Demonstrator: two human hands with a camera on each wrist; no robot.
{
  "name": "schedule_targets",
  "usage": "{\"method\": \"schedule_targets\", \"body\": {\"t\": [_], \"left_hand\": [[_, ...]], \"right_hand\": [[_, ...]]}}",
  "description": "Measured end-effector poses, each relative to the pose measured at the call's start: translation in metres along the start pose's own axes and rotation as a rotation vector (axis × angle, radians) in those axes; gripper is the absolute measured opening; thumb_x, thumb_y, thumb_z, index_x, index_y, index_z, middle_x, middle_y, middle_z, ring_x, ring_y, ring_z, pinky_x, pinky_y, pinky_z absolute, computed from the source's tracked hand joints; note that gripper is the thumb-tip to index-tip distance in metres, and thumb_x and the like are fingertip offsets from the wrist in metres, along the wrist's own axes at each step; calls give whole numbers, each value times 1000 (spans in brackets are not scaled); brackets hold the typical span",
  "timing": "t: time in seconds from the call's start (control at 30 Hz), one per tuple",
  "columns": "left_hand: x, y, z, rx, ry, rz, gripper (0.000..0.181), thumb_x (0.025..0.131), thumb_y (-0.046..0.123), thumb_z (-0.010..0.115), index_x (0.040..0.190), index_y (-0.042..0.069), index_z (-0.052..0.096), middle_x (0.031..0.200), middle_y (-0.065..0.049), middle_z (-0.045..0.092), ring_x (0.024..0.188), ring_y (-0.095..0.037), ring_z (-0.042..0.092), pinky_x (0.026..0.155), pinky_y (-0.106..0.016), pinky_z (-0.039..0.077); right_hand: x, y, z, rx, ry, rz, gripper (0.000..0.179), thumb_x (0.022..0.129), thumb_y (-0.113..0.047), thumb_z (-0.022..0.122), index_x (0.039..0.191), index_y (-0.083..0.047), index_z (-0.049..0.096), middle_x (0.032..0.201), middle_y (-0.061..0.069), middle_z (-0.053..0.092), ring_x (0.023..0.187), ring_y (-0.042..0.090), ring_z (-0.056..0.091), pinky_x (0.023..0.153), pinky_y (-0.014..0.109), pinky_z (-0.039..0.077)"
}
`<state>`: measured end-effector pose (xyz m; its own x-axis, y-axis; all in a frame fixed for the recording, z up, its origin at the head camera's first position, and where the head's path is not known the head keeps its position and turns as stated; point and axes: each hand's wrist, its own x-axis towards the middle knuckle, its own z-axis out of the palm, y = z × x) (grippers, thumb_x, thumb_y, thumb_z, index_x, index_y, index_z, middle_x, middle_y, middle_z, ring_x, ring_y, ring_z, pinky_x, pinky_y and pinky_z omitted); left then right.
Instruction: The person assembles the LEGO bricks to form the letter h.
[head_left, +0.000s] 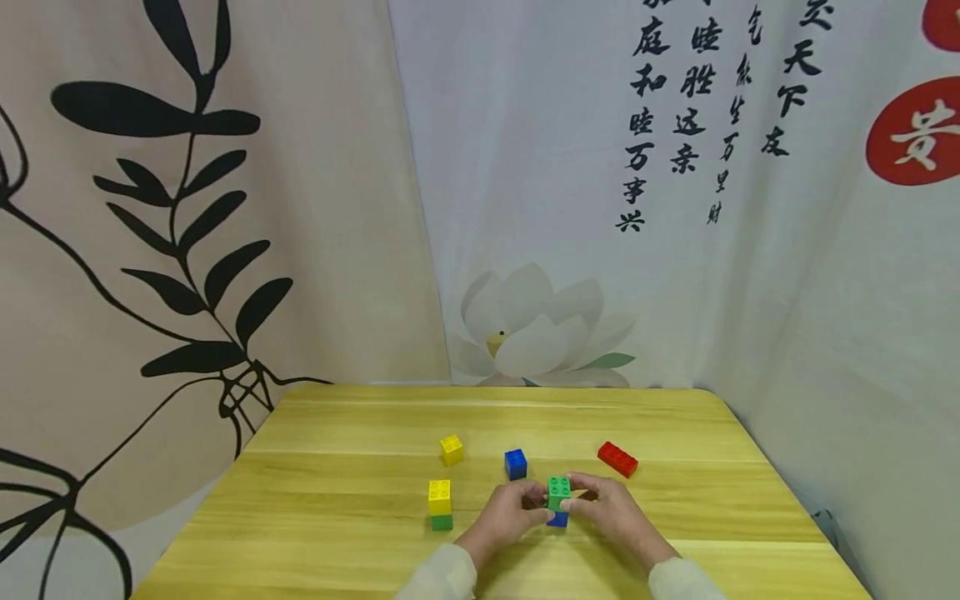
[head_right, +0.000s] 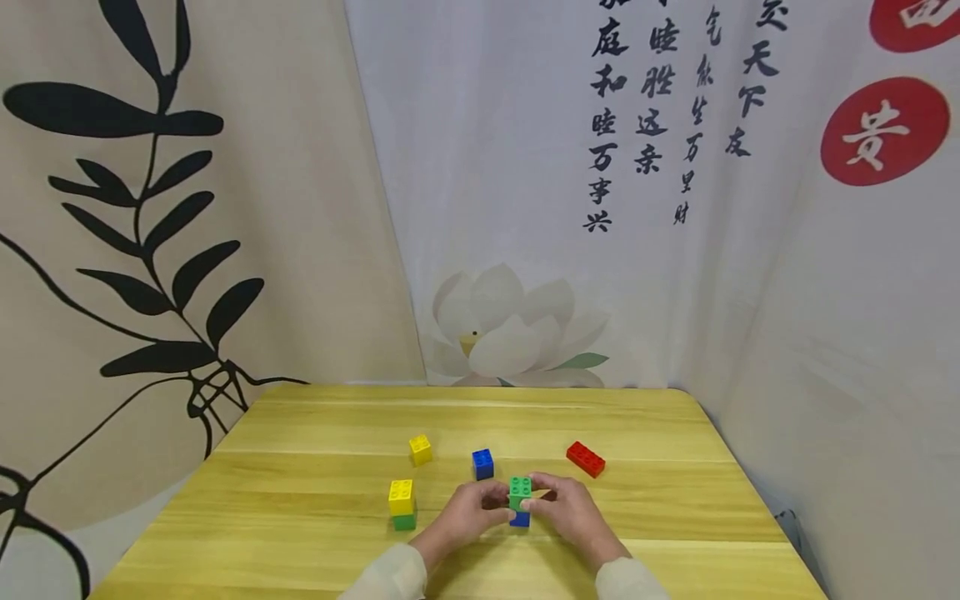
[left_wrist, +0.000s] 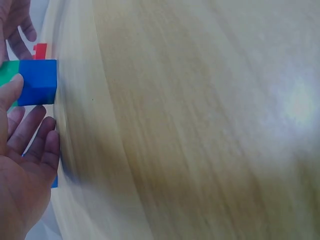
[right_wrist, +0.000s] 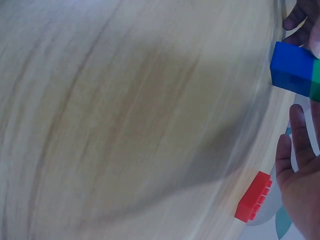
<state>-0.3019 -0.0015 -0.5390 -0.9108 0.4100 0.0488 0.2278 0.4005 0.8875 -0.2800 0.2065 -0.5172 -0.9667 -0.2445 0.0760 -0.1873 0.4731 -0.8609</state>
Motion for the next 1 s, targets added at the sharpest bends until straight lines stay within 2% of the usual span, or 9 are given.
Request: {"method": "schedule_targets", "body": {"t": [0.13, 0.47, 0.83, 1.0], "left_hand": [[-2, 1, -2, -3, -2, 8, 27, 88, 15, 77, 112, 5, 69, 98, -1, 69, 86, -11, 61, 79, -31, 52], [-2, 11, -7, -10, -11, 4, 30, 90, 19, 75, 116, 6, 69, 98, 4, 69, 90, -14, 62, 81, -38, 54], [-3, 20, -14, -2, -9, 34, 30, 91, 19, 73, 118, 6, 68, 98, 3, 70, 89, -12, 63, 77, -34, 54], [-3, 20, -15, -9, -12, 24, 31, 92, 21, 73, 119, 8, 68, 97, 6, 69, 90, -12, 63, 77, -36, 54]], "right_hand": [[-1, 0, 0, 8, -3, 7, 43, 89, -28, 75, 125, -5, 67, 118, 10, 69, 96, 21, 63, 80, 34, 53], [1, 2, 0, 7, 6, 23, 42, 89, -28, 75, 124, -7, 68, 118, 8, 69, 94, 19, 64, 77, 32, 53], [0, 0, -1, 30, -6, 29, 41, 89, -28, 75, 124, -8, 69, 118, 8, 69, 94, 20, 64, 78, 34, 53], [-1, 0, -1, 20, -6, 23, 40, 89, -27, 75, 123, -7, 69, 118, 9, 69, 94, 20, 64, 79, 36, 54]]}}
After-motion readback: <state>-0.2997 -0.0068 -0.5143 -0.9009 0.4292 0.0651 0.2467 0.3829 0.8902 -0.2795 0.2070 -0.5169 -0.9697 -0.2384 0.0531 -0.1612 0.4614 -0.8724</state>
